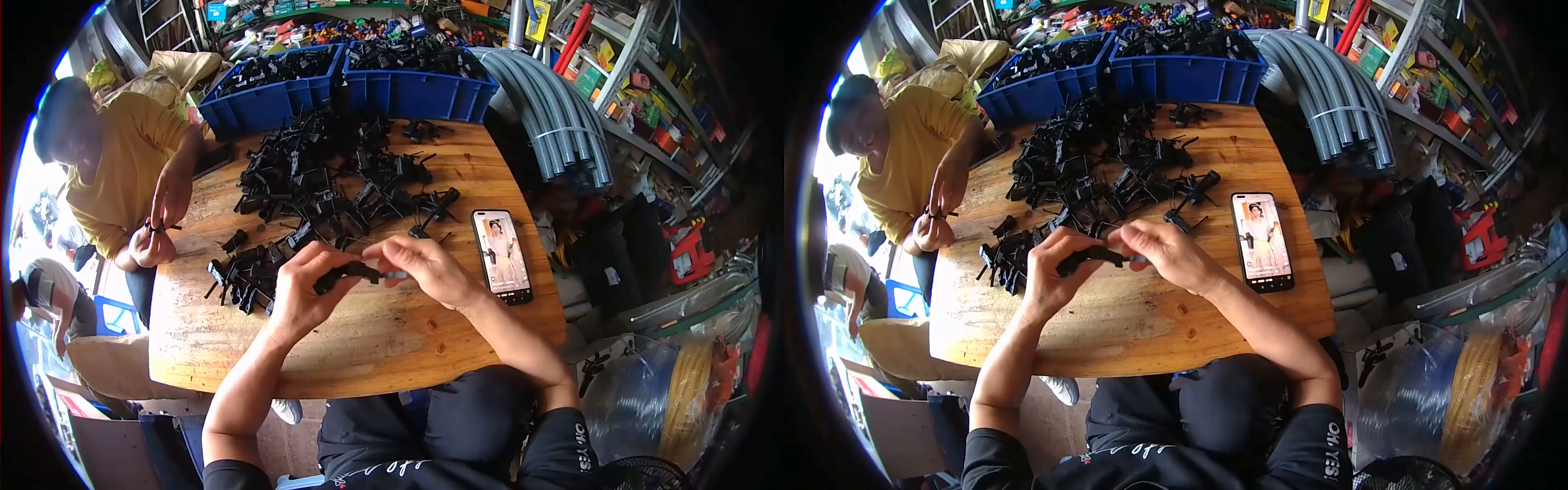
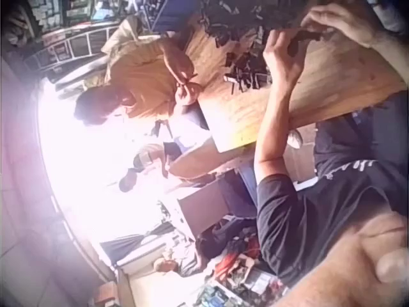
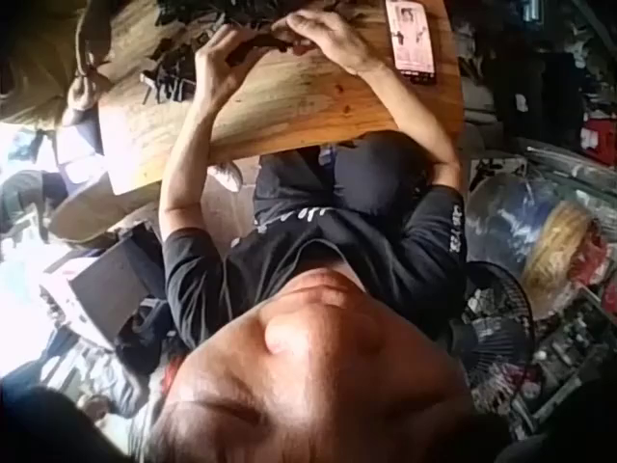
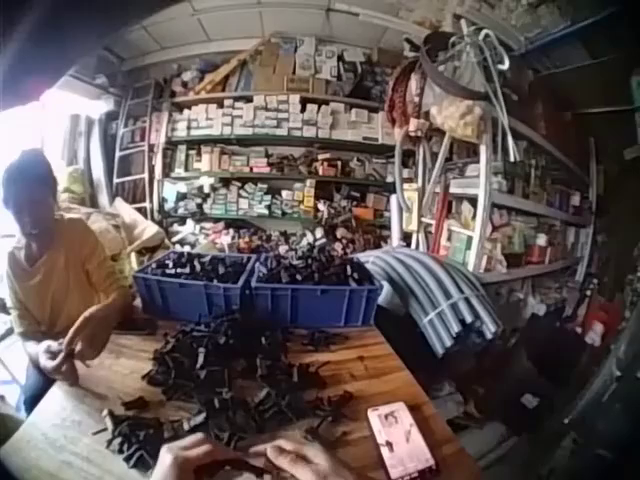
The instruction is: The recorder is assembling small black plastic components at a workbench.
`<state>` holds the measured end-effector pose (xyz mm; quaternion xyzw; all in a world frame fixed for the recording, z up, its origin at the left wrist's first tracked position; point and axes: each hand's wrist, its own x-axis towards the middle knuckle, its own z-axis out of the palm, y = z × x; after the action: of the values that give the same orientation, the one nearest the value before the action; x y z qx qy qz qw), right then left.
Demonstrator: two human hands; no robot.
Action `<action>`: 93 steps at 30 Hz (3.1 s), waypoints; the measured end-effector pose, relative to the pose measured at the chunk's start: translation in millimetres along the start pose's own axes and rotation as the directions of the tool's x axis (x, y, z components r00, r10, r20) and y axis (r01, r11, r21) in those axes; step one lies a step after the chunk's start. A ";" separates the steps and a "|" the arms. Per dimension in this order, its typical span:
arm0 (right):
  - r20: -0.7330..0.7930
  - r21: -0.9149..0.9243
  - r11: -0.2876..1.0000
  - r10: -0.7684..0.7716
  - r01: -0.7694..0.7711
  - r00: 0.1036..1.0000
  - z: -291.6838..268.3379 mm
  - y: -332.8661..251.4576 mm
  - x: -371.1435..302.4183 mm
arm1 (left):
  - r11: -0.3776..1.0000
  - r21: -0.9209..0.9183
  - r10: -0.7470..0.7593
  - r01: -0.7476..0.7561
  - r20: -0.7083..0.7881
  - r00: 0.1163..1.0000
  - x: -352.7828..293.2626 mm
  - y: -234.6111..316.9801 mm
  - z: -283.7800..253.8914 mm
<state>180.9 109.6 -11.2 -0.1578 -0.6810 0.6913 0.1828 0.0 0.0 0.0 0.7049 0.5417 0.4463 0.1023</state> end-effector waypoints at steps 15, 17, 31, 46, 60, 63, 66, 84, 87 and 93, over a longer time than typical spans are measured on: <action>-0.097 -0.326 0.925 -0.240 0.197 0.966 11.7 -8.3 5.2 | 0.989 -0.077 -0.137 0.125 -0.185 0.973 -3.2 -13.6 -1.4; -0.129 -0.302 0.922 -0.292 0.243 0.948 10.7 -2.2 4.0 | 0.994 -0.080 -0.083 0.070 -0.165 0.983 0.0 -18.1 5.6; -0.173 -0.229 0.967 -0.149 0.108 0.973 14.7 4.0 -1.3 | 0.985 -0.170 -0.068 0.035 -0.188 0.980 -7.6 -19.1 12.2; -0.383 -0.205 0.960 -0.256 0.189 0.887 17.3 3.8 -1.4 | 0.891 -0.415 -0.250 0.187 -0.103 0.963 -6.8 -29.4 23.3; -0.164 -0.461 0.850 -0.366 0.257 0.916 15.7 1.3 -3.8 | 0.931 -0.356 -0.130 0.086 -0.101 0.986 -10.2 -16.5 27.4; -0.192 -0.212 0.950 -0.272 0.231 0.943 16.7 3.9 -0.9 | 0.968 -0.246 -0.008 -0.046 -0.216 0.976 -10.3 -13.3 26.5; -0.180 0.060 0.985 -0.148 0.161 0.972 25.1 -1.5 1.2 | 0.979 -0.173 0.058 -0.112 -0.294 0.954 -12.4 -8.8 27.6; 0.150 -0.837 0.372 -0.548 0.401 0.823 29.0 -10.7 4.2 | 0.364 -0.760 -0.631 0.539 0.224 0.742 -9.1 -21.8 11.4; 0.214 -0.909 0.162 -0.610 0.385 0.763 22.7 -2.4 5.0 | 0.327 -0.730 -0.631 0.600 0.303 0.714 -5.3 -19.7 16.6; 0.129 -0.896 0.295 -0.541 0.331 0.831 18.6 12.4 -3.7 | 0.659 -0.489 -0.551 0.571 0.204 0.810 -6.1 -3.7 33.2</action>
<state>175.0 91.3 -23.3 -0.1051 -0.9332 0.1273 0.3192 21.9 7.5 -24.7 0.4554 0.5859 0.5105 0.4345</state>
